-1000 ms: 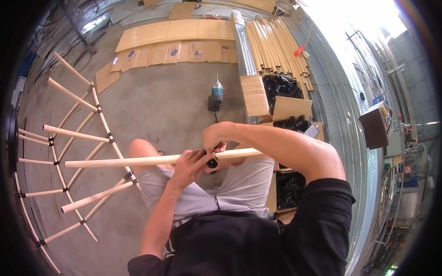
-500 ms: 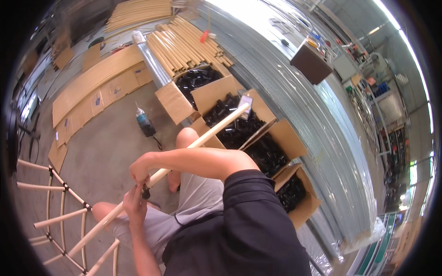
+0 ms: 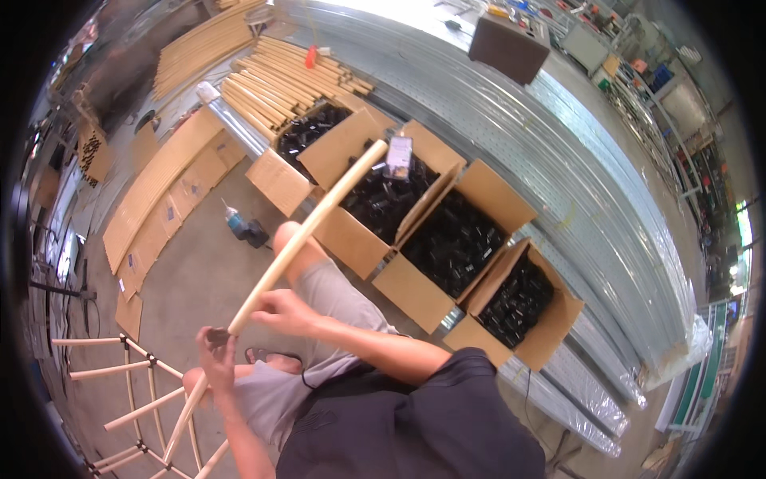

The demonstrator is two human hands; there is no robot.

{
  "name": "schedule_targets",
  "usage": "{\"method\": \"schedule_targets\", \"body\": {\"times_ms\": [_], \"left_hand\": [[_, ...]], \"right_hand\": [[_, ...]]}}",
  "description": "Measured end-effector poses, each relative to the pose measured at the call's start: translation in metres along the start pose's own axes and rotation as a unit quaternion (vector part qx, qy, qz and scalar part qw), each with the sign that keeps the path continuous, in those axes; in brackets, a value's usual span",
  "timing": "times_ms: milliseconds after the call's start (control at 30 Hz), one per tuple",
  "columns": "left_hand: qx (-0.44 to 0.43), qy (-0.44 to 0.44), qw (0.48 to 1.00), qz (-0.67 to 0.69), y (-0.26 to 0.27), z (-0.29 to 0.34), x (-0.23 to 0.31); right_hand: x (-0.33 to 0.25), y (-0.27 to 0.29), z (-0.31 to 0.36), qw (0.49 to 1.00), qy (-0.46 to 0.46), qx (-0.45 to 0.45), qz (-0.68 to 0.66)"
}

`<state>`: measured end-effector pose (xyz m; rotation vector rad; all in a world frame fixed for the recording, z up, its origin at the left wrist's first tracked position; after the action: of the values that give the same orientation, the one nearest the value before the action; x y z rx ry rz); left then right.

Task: The person assembles a structure by sliding black plastic connectors onto wooden dowels and joining them together.

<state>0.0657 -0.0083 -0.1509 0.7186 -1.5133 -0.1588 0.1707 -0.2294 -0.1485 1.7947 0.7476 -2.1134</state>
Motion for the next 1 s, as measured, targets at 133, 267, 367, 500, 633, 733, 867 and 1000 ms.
{"method": "schedule_targets", "body": {"times_ms": [133,267,367,500,633,733,867,1000], "left_hand": [[-0.056,0.005,0.998,0.02,0.003,-0.003,-0.032],[-0.09,0.061,0.991,0.079,-0.005,-0.003,0.002],[-0.126,0.062,0.986,0.086,-0.013,-0.006,0.001],[-0.162,0.057,0.985,0.013,-0.01,-0.006,-0.007],[-0.198,0.096,0.973,-0.071,-0.014,-0.004,-0.002],[-0.162,0.063,0.974,-0.146,-0.016,-0.008,0.004],[-0.12,0.018,0.974,-0.19,-0.024,-0.008,0.023],[-0.105,0.021,0.971,-0.215,-0.021,-0.01,0.015]], "right_hand": [[0.004,0.09,0.082,0.991,-0.086,0.053,-0.091],[0.041,0.205,0.143,0.957,-0.169,0.222,-0.078],[0.144,0.311,0.212,0.889,-0.297,0.343,0.063],[0.191,0.371,0.263,0.822,-0.371,0.42,0.1],[0.192,0.395,0.256,0.81,-0.388,0.392,0.201],[0.178,0.377,0.212,0.847,-0.366,0.29,0.252],[0.131,0.316,0.142,0.922,-0.266,0.137,0.244],[0.104,0.268,0.102,0.918,-0.156,0.111,0.347]]}}
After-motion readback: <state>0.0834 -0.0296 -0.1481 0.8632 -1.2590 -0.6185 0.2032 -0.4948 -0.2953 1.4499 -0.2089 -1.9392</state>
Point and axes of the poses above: each hand's wrist, its own z-axis away from the middle knuckle, its own y-axis out of the back of the hand, x = y × z, the point moved 7 cm from there along -z, towards the middle knuckle, and after that the axes turned 10 degrees about -z, right-handed, at the moved point
